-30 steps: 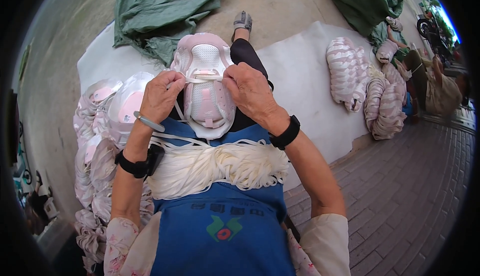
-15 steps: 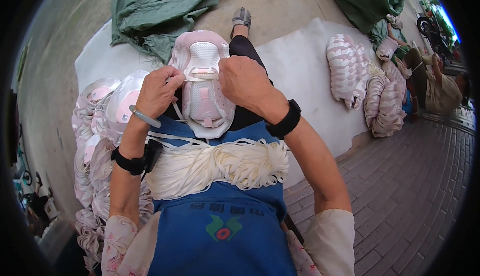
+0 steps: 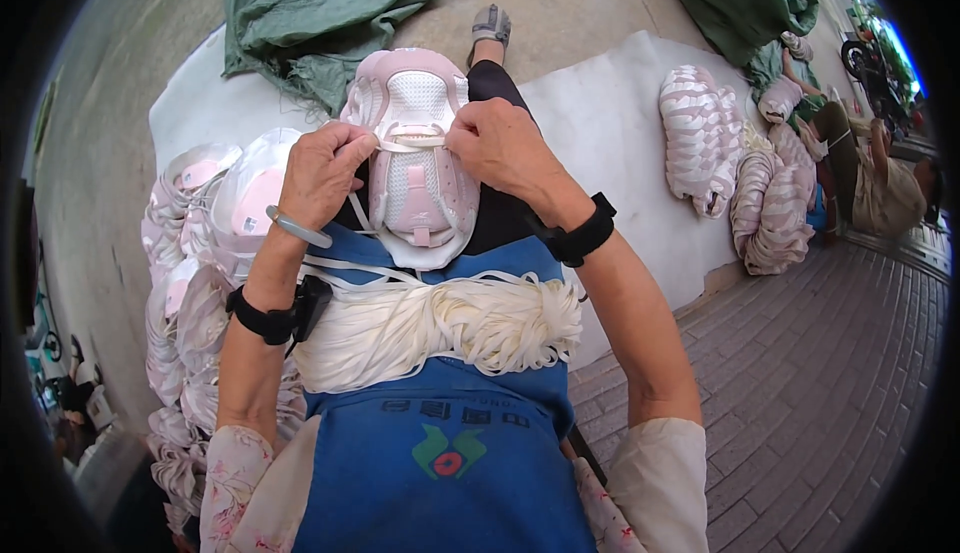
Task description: Insert and thread laces through the eyelets of pink and white sneakers.
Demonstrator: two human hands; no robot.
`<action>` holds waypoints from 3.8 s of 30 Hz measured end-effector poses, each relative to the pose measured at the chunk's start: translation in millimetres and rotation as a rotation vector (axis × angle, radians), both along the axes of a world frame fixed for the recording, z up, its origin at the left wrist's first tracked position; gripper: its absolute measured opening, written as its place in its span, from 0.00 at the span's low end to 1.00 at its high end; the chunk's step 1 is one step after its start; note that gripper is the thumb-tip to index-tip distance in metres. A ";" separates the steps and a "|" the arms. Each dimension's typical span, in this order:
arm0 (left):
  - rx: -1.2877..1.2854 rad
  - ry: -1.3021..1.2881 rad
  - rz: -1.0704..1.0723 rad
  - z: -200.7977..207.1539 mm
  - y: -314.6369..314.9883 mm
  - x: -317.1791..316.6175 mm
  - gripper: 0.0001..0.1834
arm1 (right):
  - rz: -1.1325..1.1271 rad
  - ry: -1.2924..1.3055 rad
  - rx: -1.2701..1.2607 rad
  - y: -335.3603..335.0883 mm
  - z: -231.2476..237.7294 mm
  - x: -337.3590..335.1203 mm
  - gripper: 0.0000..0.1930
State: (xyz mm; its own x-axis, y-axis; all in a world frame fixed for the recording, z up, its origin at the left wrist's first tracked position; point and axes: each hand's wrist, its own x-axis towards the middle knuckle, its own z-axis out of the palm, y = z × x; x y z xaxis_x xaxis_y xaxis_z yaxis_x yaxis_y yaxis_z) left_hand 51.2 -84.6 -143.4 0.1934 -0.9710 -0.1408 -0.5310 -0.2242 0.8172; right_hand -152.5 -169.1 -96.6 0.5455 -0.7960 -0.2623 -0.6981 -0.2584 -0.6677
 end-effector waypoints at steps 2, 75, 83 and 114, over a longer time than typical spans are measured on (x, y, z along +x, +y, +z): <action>-0.025 -0.056 0.005 1.3 0.9 -1.5 0.13 | -0.123 -0.014 0.245 0.5 2.0 -1.3 0.11; 0.052 0.234 0.066 -2.1 6.3 0.2 0.15 | 0.592 -0.182 -0.410 90.4 30.3 41.2 0.04; 0.037 0.254 0.052 -8.3 4.9 1.3 0.14 | 0.215 0.019 -0.372 58.8 -8.5 24.9 0.05; 0.100 0.556 0.155 -0.5 -1.1 10.4 0.13 | -0.191 -0.221 -0.263 57.9 -36.3 45.9 0.09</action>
